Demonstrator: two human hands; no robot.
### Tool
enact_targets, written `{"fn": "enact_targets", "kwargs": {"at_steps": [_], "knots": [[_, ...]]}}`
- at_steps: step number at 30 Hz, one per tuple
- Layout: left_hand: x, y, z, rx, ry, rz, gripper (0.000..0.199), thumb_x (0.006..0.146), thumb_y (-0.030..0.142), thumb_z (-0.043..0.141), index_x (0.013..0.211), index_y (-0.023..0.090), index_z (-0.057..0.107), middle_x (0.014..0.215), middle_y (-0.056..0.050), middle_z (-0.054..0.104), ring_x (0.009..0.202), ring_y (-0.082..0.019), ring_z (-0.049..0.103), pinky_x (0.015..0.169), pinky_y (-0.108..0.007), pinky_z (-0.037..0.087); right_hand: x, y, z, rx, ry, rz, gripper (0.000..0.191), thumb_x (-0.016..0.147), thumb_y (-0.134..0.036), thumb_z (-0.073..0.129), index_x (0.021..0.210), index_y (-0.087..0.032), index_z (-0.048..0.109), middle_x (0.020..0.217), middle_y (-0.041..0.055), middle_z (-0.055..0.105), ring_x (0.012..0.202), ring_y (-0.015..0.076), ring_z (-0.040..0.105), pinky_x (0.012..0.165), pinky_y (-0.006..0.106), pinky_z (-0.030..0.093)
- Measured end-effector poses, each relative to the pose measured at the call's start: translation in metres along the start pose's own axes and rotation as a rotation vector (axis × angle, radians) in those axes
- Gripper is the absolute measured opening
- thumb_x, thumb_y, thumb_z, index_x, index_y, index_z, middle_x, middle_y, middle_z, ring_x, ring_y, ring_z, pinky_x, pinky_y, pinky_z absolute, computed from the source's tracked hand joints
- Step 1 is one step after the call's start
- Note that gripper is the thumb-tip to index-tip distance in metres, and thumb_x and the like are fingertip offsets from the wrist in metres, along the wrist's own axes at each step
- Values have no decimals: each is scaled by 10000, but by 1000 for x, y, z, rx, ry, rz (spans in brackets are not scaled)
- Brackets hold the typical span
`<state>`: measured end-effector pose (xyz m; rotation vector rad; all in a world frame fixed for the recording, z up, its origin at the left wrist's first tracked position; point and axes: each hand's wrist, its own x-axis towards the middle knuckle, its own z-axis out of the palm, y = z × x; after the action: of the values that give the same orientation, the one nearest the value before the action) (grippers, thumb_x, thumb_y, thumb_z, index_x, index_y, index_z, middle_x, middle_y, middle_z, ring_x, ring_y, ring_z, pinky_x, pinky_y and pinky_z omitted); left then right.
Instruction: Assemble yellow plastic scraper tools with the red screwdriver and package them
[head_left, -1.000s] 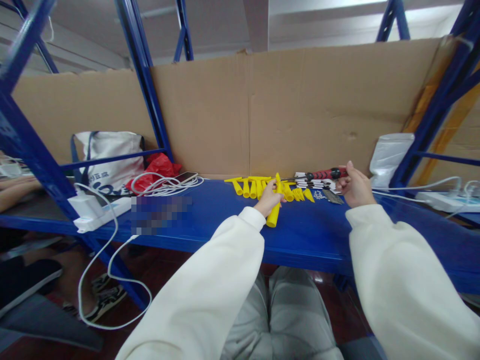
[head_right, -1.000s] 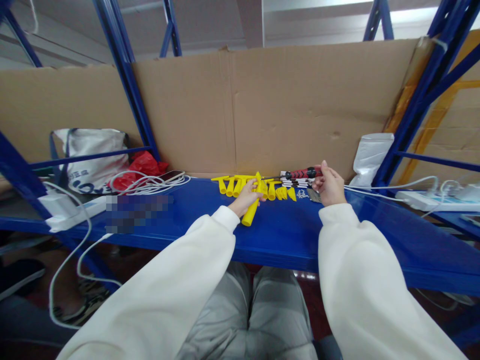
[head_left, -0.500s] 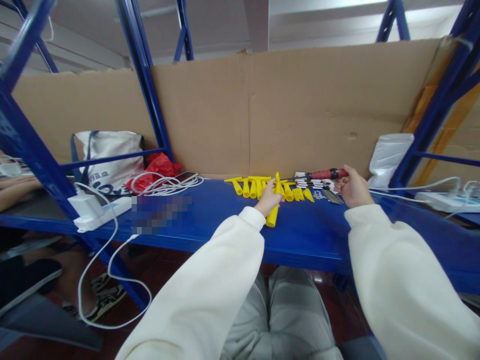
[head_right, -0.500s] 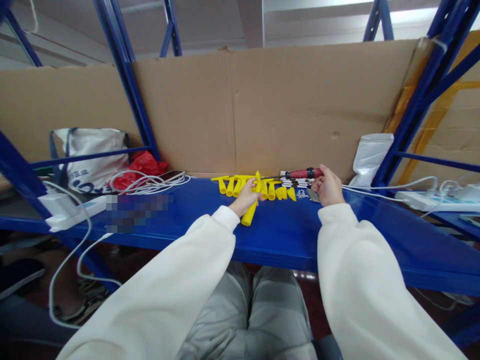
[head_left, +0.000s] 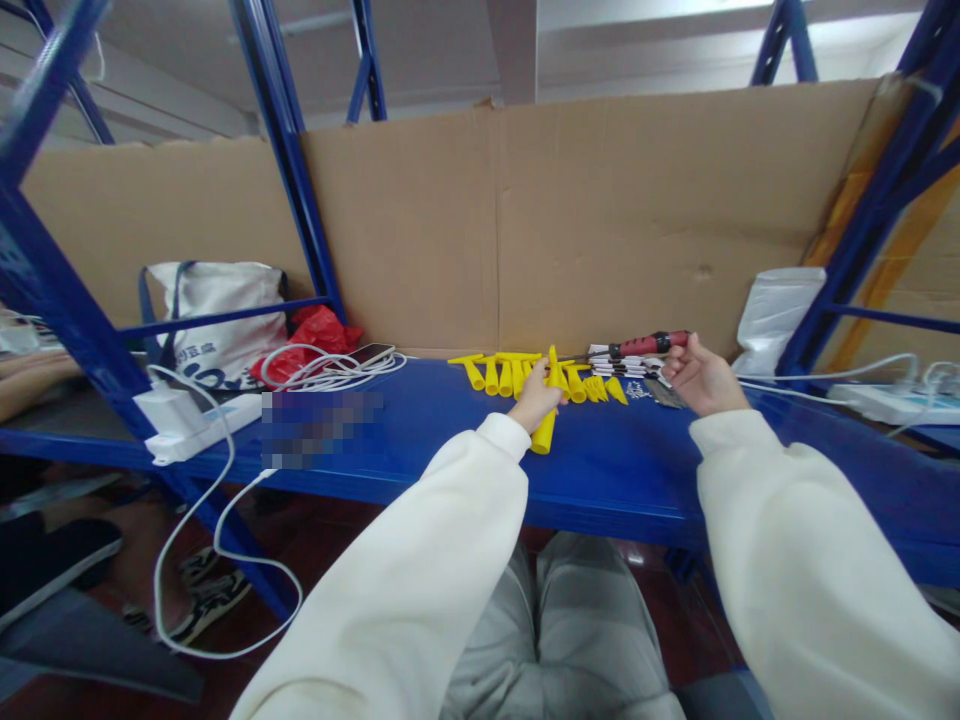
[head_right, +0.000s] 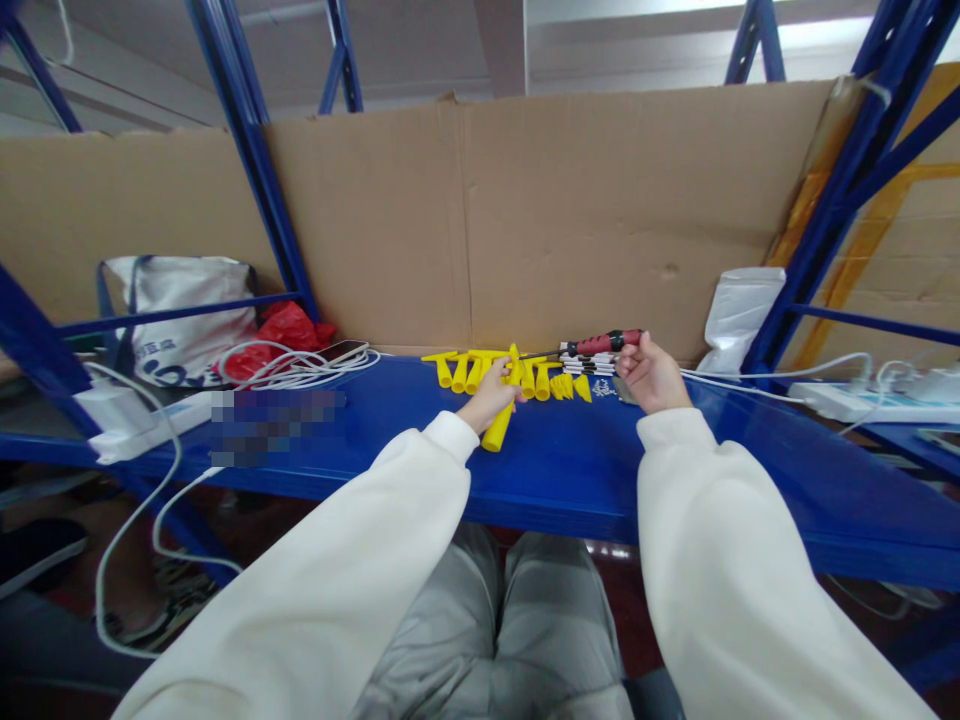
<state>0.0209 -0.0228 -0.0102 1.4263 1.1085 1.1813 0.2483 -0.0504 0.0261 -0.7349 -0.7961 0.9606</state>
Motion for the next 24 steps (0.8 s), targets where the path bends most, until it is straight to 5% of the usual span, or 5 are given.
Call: {"fn": "enact_targets", "kwargs": {"at_steps": [4, 13, 17, 24], "knots": [[0, 0, 0, -22, 7, -4, 729, 747, 17, 633, 1420, 265, 505, 1411, -105, 580, 574, -53, 575, 430, -175, 360, 2, 2, -3, -54, -19, 14, 582, 814, -558, 771, 612, -238, 329, 433, -87, 283, 354, 70, 252, 305, 200, 256], [-3, 4, 0, 8, 0, -4, 748, 734, -47, 538, 1421, 244, 485, 1405, -107, 588, 548, -48, 559, 433, -180, 370, 5, 4, -7, -73, -39, 59, 499, 794, -593, 770, 649, -239, 451, 416, -104, 238, 337, 68, 221, 299, 203, 227], [-2, 3, 0, 12, -8, -2, 736, 759, -46, 509, 1438, 233, 459, 1423, -116, 577, 541, -42, 552, 426, -177, 366, 1, 1, -5, -47, -72, 28, 407, 816, -579, 765, 755, -231, 561, 453, -93, 360, 360, 68, 312, 320, 190, 287], [-1, 1, 1, 26, 16, 5, 746, 748, -33, 535, 1436, 247, 470, 1453, -119, 552, 554, -45, 576, 427, -179, 374, 4, 5, -8, -25, -97, -29, 449, 751, -463, 861, 706, -229, 480, 543, -65, 501, 419, 73, 399, 347, 196, 355]]}}
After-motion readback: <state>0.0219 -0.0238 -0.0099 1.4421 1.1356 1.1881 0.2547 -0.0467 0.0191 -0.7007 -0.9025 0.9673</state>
